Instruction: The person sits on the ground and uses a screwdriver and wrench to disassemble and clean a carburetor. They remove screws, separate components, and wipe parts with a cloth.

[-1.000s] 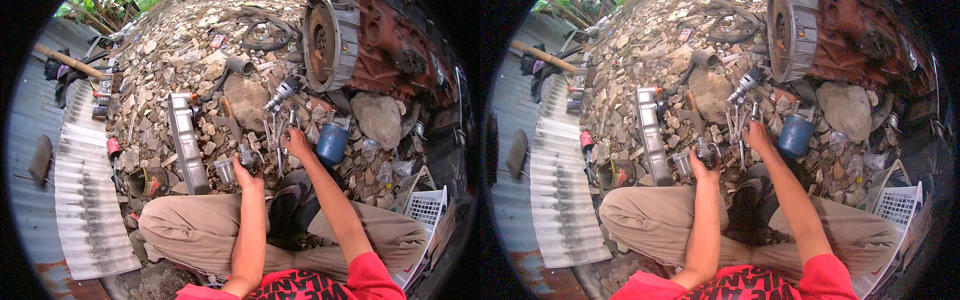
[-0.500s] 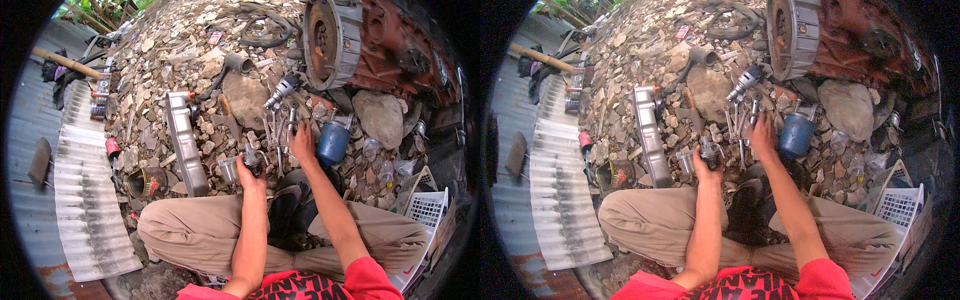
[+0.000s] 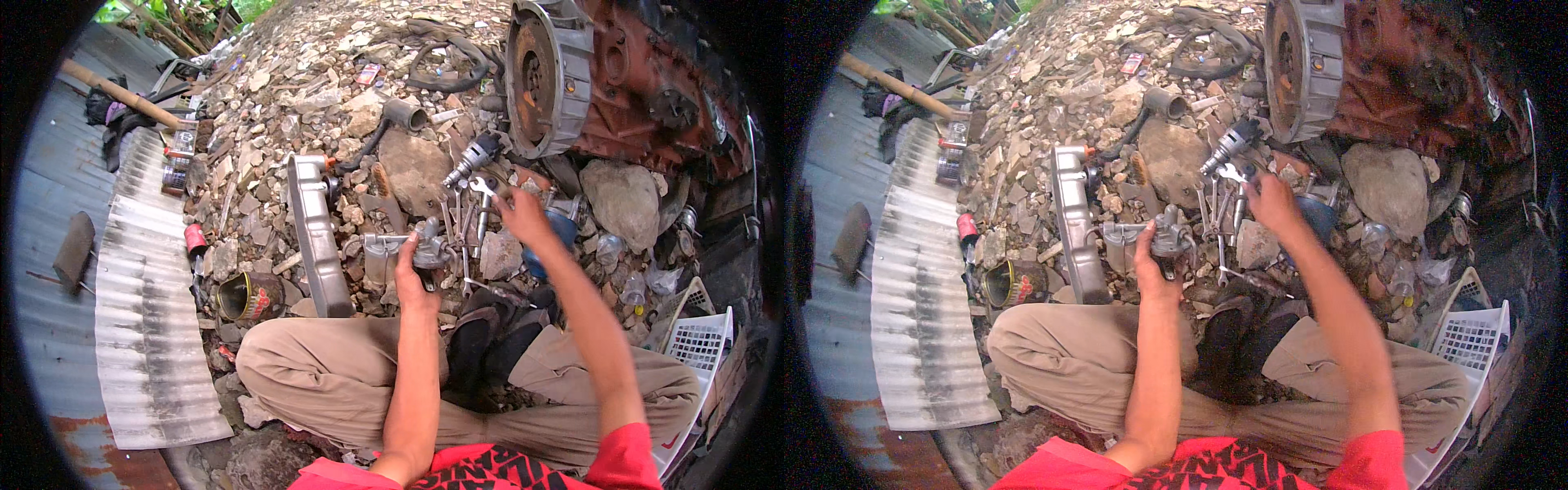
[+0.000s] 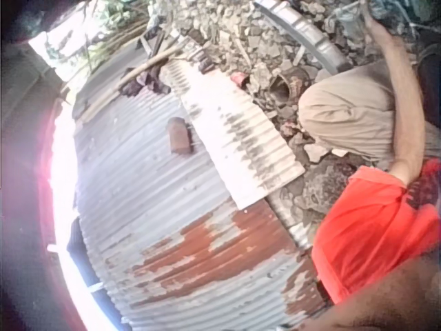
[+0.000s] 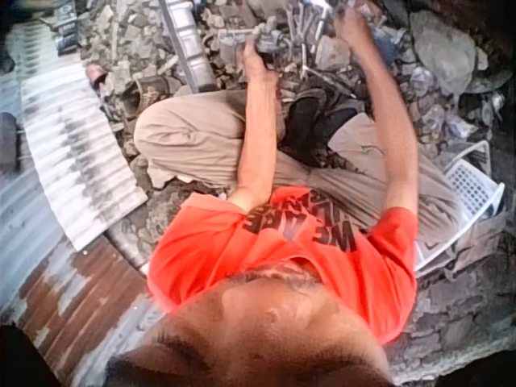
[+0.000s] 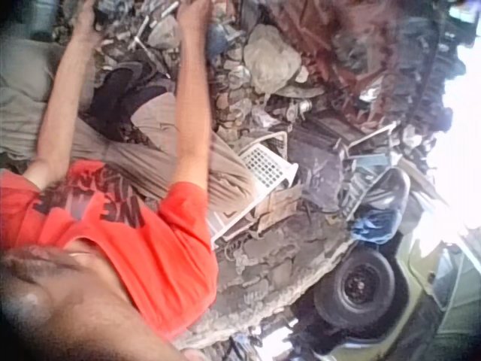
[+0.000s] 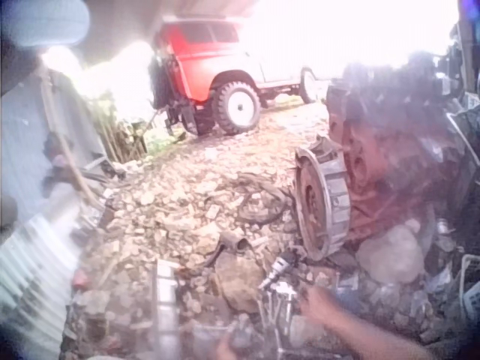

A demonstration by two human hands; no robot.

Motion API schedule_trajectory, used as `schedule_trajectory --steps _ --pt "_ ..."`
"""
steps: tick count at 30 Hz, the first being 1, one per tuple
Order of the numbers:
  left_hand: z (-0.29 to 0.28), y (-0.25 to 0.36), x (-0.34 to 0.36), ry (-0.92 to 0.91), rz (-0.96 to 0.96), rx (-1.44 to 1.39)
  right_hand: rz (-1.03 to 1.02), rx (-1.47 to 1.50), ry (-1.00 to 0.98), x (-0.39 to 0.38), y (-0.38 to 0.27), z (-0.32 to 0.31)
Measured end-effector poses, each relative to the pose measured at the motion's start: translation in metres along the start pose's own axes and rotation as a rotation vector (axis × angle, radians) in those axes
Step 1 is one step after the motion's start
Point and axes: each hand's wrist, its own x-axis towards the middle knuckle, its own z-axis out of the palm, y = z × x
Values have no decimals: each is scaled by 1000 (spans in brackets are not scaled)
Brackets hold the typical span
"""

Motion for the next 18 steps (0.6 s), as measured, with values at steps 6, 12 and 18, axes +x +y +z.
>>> schedule_trajectory --steps 6,12,18 --pt "14 18 -23 -166 -460 -604 -346 428 -350 -40 -71 -99" --pt "18 13 -30 -284 -582 -739 -469 237 -329 -70 -106 -97" --pt "8 25 -26 -209 -526 -638 -512 129 -343 -75 -128 -112"
